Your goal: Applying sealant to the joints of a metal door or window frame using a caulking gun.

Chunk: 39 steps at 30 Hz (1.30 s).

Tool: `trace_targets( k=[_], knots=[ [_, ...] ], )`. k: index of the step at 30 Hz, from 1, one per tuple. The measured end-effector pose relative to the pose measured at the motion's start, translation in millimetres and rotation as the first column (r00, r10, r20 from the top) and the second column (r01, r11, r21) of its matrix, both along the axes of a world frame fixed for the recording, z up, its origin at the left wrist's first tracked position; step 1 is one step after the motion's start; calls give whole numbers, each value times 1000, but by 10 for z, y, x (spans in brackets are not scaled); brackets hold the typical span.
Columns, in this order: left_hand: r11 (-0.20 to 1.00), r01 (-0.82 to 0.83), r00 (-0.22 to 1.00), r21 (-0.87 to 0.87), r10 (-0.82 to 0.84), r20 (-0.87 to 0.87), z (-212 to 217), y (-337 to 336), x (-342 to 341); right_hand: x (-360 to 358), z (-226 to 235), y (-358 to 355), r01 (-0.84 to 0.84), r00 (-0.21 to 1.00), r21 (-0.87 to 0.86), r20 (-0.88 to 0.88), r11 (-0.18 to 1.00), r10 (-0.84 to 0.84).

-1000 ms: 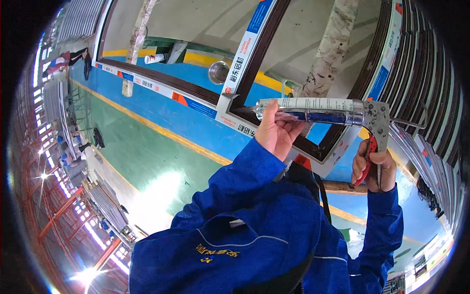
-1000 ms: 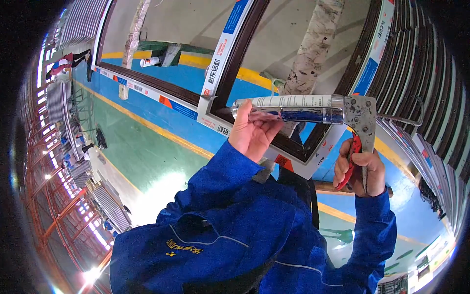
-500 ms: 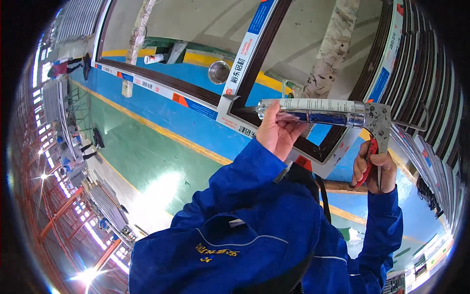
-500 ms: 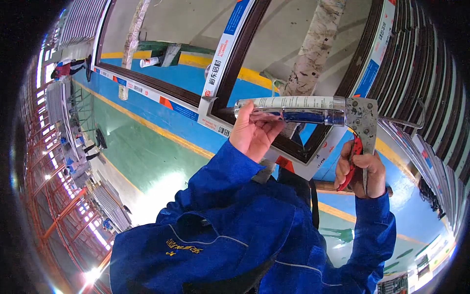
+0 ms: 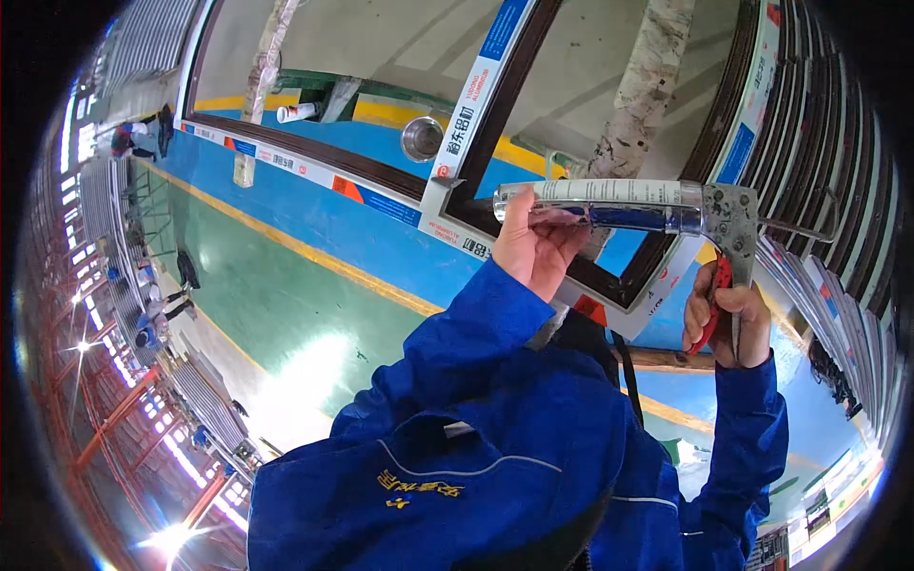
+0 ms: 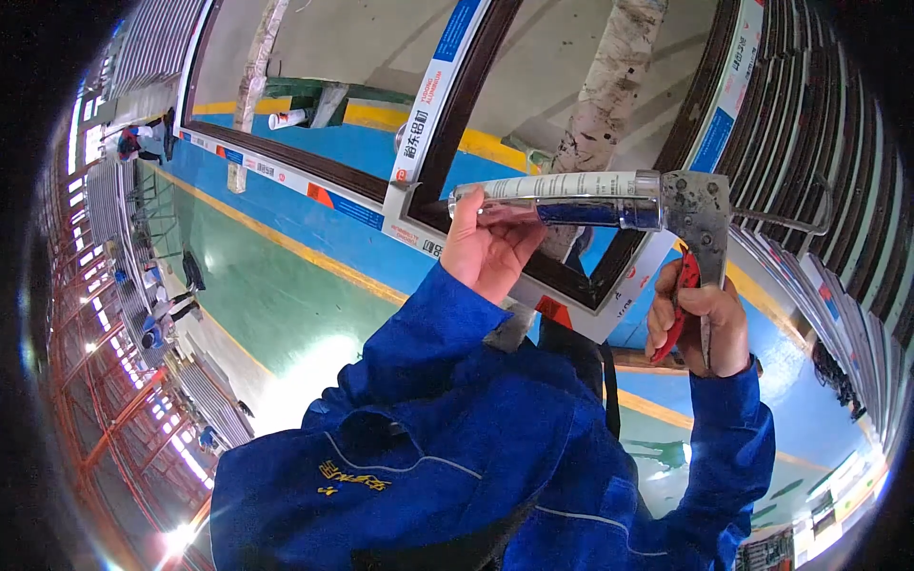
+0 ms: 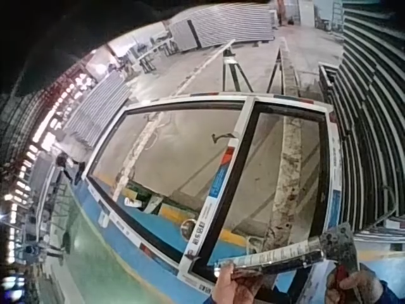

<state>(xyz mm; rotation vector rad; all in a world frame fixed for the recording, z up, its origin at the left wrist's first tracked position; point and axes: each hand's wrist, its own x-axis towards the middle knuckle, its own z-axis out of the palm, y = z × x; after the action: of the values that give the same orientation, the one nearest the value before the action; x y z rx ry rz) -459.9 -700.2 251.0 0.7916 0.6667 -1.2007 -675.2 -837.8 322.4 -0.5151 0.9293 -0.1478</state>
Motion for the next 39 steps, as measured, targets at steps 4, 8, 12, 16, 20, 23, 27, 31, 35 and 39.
trace_targets(
  k=[4, 8, 12, 16, 20, 23, 27, 31, 35, 39],
  knots=[
    [1000, 20, 999, -19, -19, 32, -5, 19, 8, 10, 22, 18, -19, 1000, -7, 8, 1000, 19],
    [1000, 17, 1000, -3, -17, 18, 4, 20, 13, 13, 56, 47, -19, 1000, -45, -13, 999, 18],
    [999, 31, 999, -28, -31, 21, 10, 28, 21, 14, 89, 84, -6, 1000, -86, 2, 996, 6],
    [998, 25, 998, -55, -21, 61, -13, 44, 8, 17, 124, 104, -9, 1000, -96, -12, 995, 7],
    [993, 38, 997, -108, -31, 65, -46, 91, 15, 25, 173, 125, -14, 999, -87, -32, 996, 11],
    [987, 33, 997, -154, -22, 71, -60, 116, 16, 29, 212, 156, -19, 1000, -123, -21, 992, 16],
    [988, 44, 998, -147, -36, 58, -68, 118, 26, 36, 242, 199, -14, 1000, -169, -18, 985, 11],
    [983, 46, 997, -175, -36, 63, -32, 130, 42, 56, 274, 222, -39, 999, -182, -36, 983, 33],
    [979, 31, 998, -199, -19, 65, 30, 141, 39, 97, 355, 263, -47, 997, -238, -70, 970, 32],
    [968, 29, 998, -250, -14, 62, 40, 168, 52, 137, 465, 326, -64, 994, -316, -101, 947, 34]
  ],
)
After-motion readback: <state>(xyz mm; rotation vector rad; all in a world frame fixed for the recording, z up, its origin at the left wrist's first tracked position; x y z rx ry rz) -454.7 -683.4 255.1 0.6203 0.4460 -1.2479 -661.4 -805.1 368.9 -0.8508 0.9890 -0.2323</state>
